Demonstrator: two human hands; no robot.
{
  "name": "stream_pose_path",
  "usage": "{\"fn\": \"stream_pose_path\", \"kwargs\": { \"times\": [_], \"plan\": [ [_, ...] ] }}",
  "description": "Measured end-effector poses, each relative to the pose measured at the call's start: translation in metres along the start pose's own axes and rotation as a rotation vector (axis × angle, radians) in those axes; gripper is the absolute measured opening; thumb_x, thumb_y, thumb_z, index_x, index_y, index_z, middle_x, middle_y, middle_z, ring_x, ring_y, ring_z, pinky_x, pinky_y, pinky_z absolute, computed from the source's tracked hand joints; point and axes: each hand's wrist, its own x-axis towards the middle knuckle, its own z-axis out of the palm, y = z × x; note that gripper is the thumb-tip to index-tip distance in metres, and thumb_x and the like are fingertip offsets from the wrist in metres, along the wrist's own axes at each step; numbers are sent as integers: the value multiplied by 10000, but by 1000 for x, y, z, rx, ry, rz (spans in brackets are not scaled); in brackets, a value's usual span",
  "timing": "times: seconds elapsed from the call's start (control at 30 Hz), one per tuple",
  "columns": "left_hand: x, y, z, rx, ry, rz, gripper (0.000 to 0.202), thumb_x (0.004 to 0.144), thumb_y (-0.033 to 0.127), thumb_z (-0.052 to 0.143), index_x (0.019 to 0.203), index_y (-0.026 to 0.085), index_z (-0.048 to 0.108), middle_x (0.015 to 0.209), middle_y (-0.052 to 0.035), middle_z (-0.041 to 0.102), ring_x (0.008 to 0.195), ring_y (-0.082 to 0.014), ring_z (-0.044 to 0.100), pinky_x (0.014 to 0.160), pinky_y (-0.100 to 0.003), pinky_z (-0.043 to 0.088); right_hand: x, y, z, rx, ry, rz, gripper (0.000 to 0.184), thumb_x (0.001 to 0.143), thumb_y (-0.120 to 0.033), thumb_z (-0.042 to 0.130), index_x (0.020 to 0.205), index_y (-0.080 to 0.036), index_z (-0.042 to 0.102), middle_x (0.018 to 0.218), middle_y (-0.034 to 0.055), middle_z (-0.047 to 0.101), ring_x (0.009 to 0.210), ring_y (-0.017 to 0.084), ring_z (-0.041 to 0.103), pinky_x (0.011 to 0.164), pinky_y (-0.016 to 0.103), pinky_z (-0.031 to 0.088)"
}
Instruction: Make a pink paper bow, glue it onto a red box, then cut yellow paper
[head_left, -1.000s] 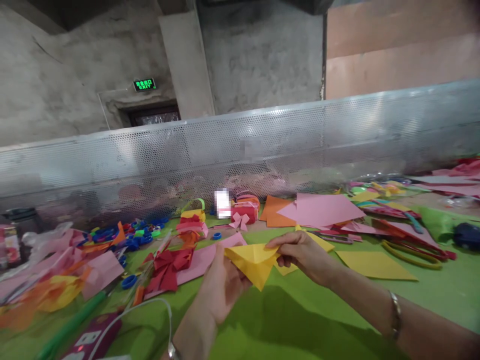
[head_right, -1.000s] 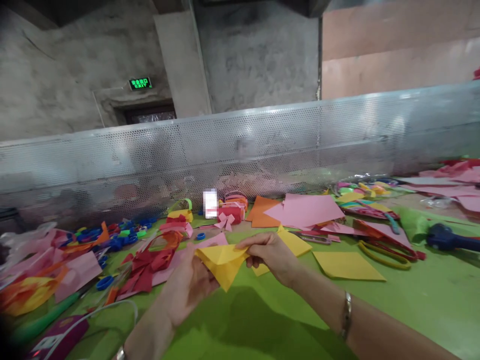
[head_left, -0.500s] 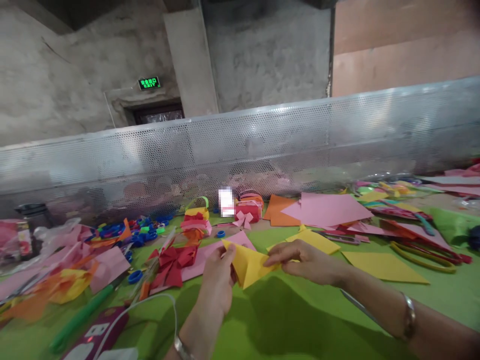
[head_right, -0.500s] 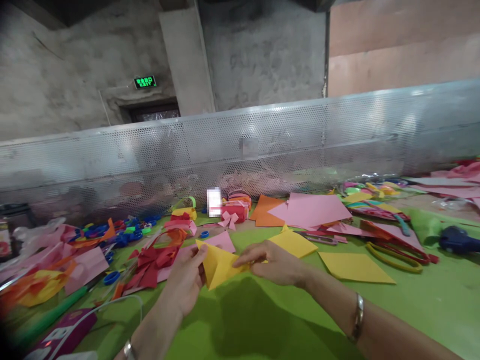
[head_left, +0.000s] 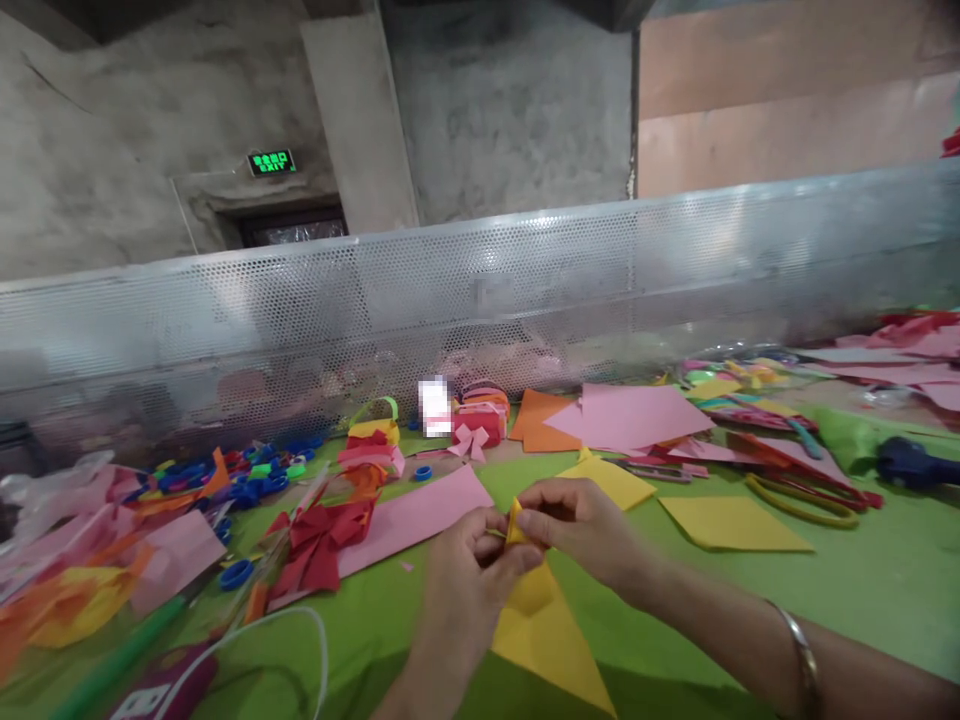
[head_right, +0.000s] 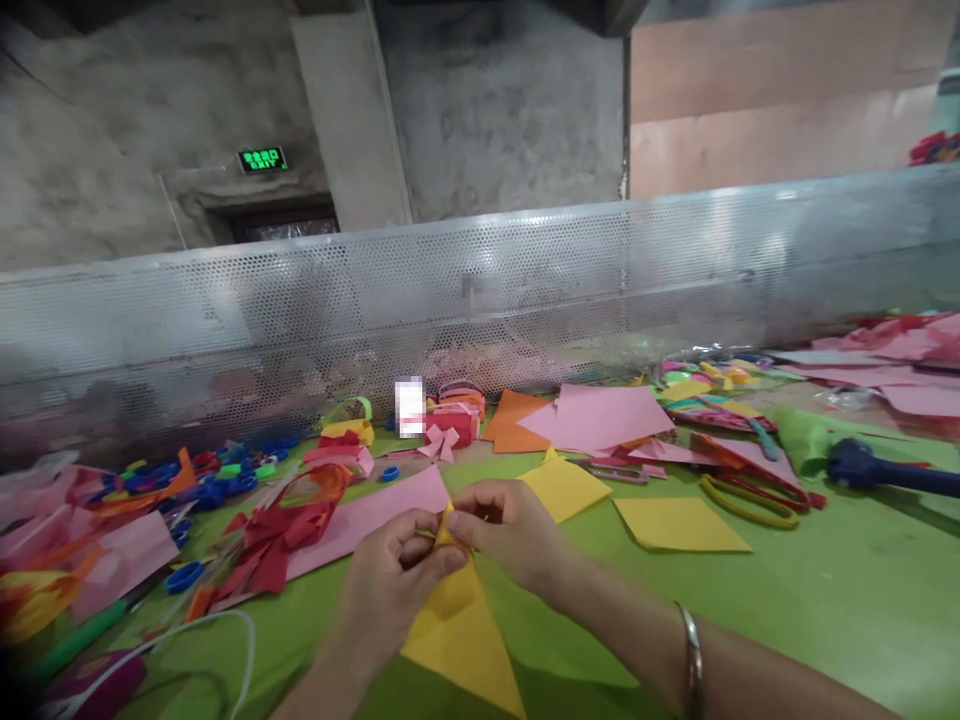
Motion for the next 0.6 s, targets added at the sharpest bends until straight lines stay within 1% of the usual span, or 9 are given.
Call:
{"fn": "stream_pose_path", "kwargs": {
  "times": [0.07, 0.1, 0.17, 0.2, 0.3, 0.43, 0.5, 0.6],
  "plan": [
    [0, 2, -1, -63, -54, -36, 233, 585, 261, 717, 761, 144, 617, 550, 25, 591, 492, -96, 501, 475, -195, 344, 1, -1, -2, 6, 35, 4, 205, 702, -360, 616, 623, -173, 591, 572, -36, 508, 543, 97, 443, 525, 233, 354],
    [-1, 4, -2, -97, -81, -64, 267, 587, 255, 718, 810, 141, 625, 636, -13, 645, 564, -129, 563, 527, -218, 401, 2, -1, -4, 18, 60, 8, 226, 707, -375, 612, 612, -174, 576, 562, -42, 489, 536, 95, 432, 524, 233, 349],
    [-2, 8, -3, -127, -121, -106, 295, 596, 221, 703, 871, 134, 639, 783, -75, 695, 704, -185, 627, 625, -261, 458, 4, -1, -7, 52, 110, 12, 270, 706, -413, 611, 593, -176, 546, 545, -49, 461, 523, 94, 413, 520, 235, 341],
    [-2, 10, -3, -113, -132, -116, 275, 607, 200, 685, 871, 131, 651, 805, -86, 702, 735, -197, 635, 641, -268, 464, 5, 0, -9, 61, 133, 10, 289, 707, -428, 607, 584, -177, 532, 537, -51, 447, 518, 94, 404, 517, 236, 335],
    [-3, 13, -3, -12, -117, -132, 188, 654, 168, 610, 818, 127, 691, 755, -71, 704, 704, -194, 635, 597, -258, 457, 9, 4, -11, 53, 183, -8, 317, 722, -445, 585, 572, -177, 506, 522, -55, 408, 511, 94, 378, 504, 238, 309],
    [-1, 9, -3, 63, -92, -166, 166, 672, 159, 579, 773, 131, 708, 676, -35, 681, 603, -152, 593, 543, -235, 431, 11, 8, -12, 34, 189, -23, 300, 730, -429, 577, 586, -173, 512, 527, -49, 415, 522, 98, 377, 506, 238, 305],
    [0, 4, -4, 72, -100, -172, 153, 690, 214, 592, 757, 134, 704, 682, -33, 673, 596, -141, 577, 539, -227, 424, 11, 9, -12, 25, 186, -27, 280, 737, -408, 571, 596, -172, 519, 531, -49, 418, 527, 99, 382, 510, 238, 308],
    [1, -3, -5, 95, -95, -183, 212, 722, 325, 583, 726, 143, 690, 691, -40, 659, 631, -153, 581, 541, -228, 428, 12, 10, -13, 14, 186, -30, 252, 748, -373, 556, 600, -171, 525, 533, -54, 407, 521, 93, 366, 508, 233, 296]
  ]
}}
